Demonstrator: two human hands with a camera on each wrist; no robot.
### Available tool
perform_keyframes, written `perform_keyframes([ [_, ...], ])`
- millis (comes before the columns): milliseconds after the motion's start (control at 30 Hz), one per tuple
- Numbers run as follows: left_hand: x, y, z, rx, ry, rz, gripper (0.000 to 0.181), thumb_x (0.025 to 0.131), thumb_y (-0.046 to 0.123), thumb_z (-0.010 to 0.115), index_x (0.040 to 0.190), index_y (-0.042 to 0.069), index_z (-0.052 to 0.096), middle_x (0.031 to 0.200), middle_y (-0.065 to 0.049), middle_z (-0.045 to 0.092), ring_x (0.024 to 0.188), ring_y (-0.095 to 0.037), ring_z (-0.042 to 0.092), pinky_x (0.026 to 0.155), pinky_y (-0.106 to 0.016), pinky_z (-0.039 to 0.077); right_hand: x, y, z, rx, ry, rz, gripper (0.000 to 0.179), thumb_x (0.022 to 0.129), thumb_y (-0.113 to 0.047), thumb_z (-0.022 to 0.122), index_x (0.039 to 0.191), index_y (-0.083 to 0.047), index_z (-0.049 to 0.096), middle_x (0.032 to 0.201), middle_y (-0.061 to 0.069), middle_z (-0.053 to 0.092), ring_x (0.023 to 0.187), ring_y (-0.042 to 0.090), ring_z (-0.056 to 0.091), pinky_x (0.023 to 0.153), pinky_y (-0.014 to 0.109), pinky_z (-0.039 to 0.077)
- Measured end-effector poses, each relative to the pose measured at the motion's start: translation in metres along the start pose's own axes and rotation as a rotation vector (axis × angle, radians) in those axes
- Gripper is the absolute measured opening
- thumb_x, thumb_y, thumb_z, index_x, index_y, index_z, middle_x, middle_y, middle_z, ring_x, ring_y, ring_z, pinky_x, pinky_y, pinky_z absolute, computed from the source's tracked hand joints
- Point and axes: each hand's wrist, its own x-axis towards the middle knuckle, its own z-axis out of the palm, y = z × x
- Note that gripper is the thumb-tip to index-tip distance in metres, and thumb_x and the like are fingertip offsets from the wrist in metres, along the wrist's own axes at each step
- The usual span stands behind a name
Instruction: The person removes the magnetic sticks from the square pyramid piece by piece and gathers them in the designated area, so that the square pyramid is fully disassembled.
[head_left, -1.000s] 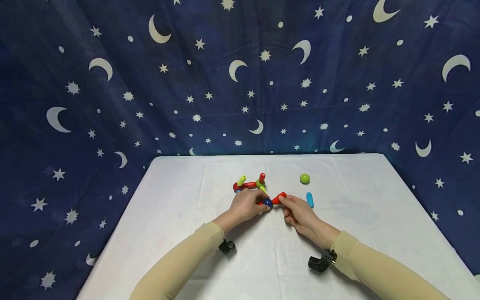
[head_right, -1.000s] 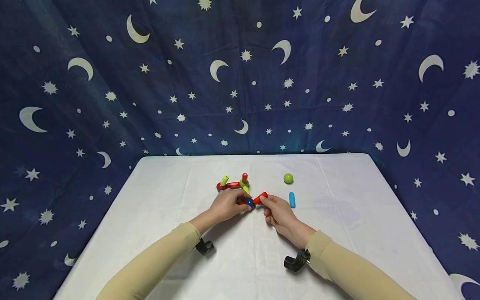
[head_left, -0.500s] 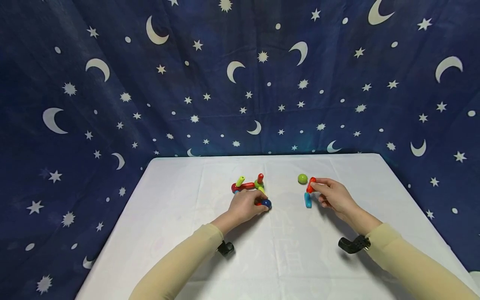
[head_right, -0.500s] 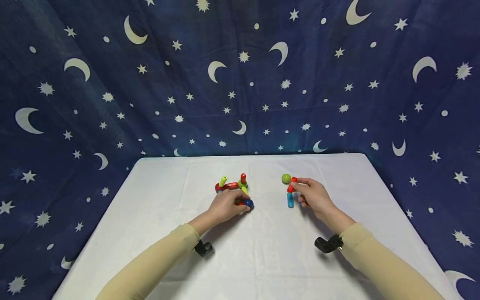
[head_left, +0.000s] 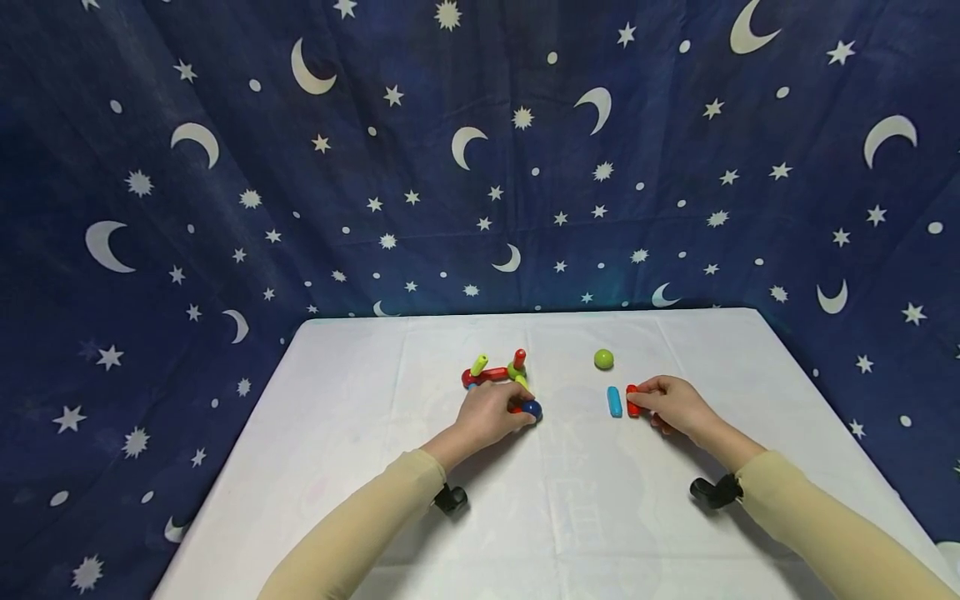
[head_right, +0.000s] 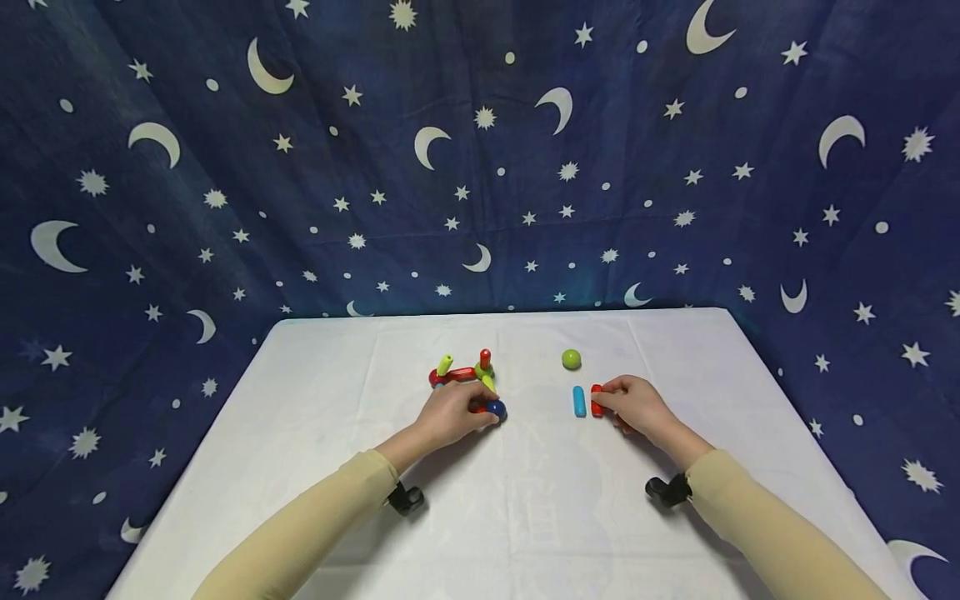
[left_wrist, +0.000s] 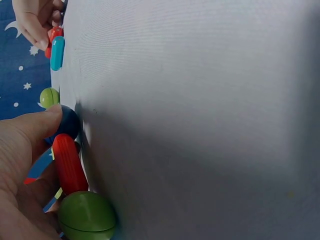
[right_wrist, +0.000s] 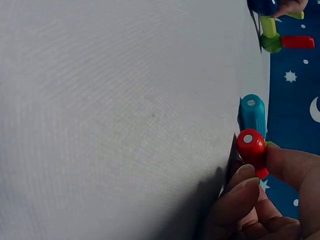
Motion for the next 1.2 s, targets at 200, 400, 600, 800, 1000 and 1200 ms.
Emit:
perform_keyframes([
  [200, -0.0001, -0.0014, 0.0012, 0.000, -0.004, -0.003, 0.030, 0.090, 0.036, 0.080, 0.117, 0.024, 0.074, 0.101, 0.011, 0.072, 0.099, -0.014, 0.061, 0.088, -0.035, 0.045, 0.0028, 0.0004, 0.0036, -0.031, 0.022, 0.007, 0.045, 0.097, -0.033, 0.071, 0.122, 0.003, 0.060, 0.080, 0.006, 0.059, 0.060, 0.018, 0.056, 0.051, 0.032, 0.048],
  [400, 0.0007, -0.0017, 0.0017, 0.007, -0.001, 0.000, 0.030, 0.090, 0.036, 0.080, 0.117, 0.024, 0.074, 0.101, 0.011, 0.072, 0.100, -0.015, 0.061, 0.088, -0.035, 0.045, 0.0020, 0.0006, 0.0035, -0.023, 0.035, 0.001, 0.045, 0.096, -0.033, 0.072, 0.123, 0.002, 0.061, 0.078, 0.006, 0.059, 0.059, 0.018, 0.055, 0.050, 0.032, 0.048],
  [600, -0.0002, -0.0009, 0.0011, 0.000, -0.001, 0.001, 0.030, 0.090, 0.036, 0.080, 0.116, 0.024, 0.074, 0.101, 0.011, 0.072, 0.099, -0.015, 0.061, 0.089, -0.036, 0.045, 0.0004, -0.0007, 0.0042, -0.023, 0.036, 0.000, 0.045, 0.097, -0.031, 0.071, 0.124, 0.003, 0.059, 0.077, 0.006, 0.059, 0.059, 0.018, 0.055, 0.050, 0.032, 0.048],
  [800, -0.0001, -0.0004, 0.0011, -0.009, -0.003, 0.000, 0.029, 0.090, 0.035, 0.080, 0.116, 0.023, 0.074, 0.100, 0.011, 0.072, 0.099, -0.015, 0.061, 0.089, -0.036, 0.045, 0.0000, -0.0008, 0.0045, -0.026, 0.042, -0.002, 0.045, 0.097, -0.031, 0.070, 0.123, 0.004, 0.059, 0.078, 0.006, 0.058, 0.060, 0.018, 0.055, 0.050, 0.032, 0.048],
  [1000, -0.0001, 0.0004, 0.0008, -0.009, -0.006, -0.002, 0.029, 0.091, 0.035, 0.080, 0.116, 0.023, 0.074, 0.100, 0.011, 0.072, 0.099, -0.014, 0.061, 0.089, -0.035, 0.045, -0.0007, 0.0001, 0.0038, -0.003, 0.040, -0.013, 0.042, 0.098, -0.029, 0.070, 0.123, 0.004, 0.060, 0.077, 0.006, 0.059, 0.060, 0.018, 0.055, 0.050, 0.032, 0.048],
  [1200, 0.0004, 0.0003, 0.0014, -0.005, -0.006, -0.003, 0.029, 0.091, 0.035, 0.080, 0.117, 0.023, 0.074, 0.100, 0.011, 0.071, 0.099, -0.014, 0.061, 0.088, -0.034, 0.045, -0.0011, 0.0000, 0.0034, 0.006, 0.039, -0.002, 0.042, 0.100, -0.030, 0.067, 0.124, 0.003, 0.060, 0.079, 0.006, 0.059, 0.060, 0.018, 0.055, 0.050, 0.032, 0.048],
])
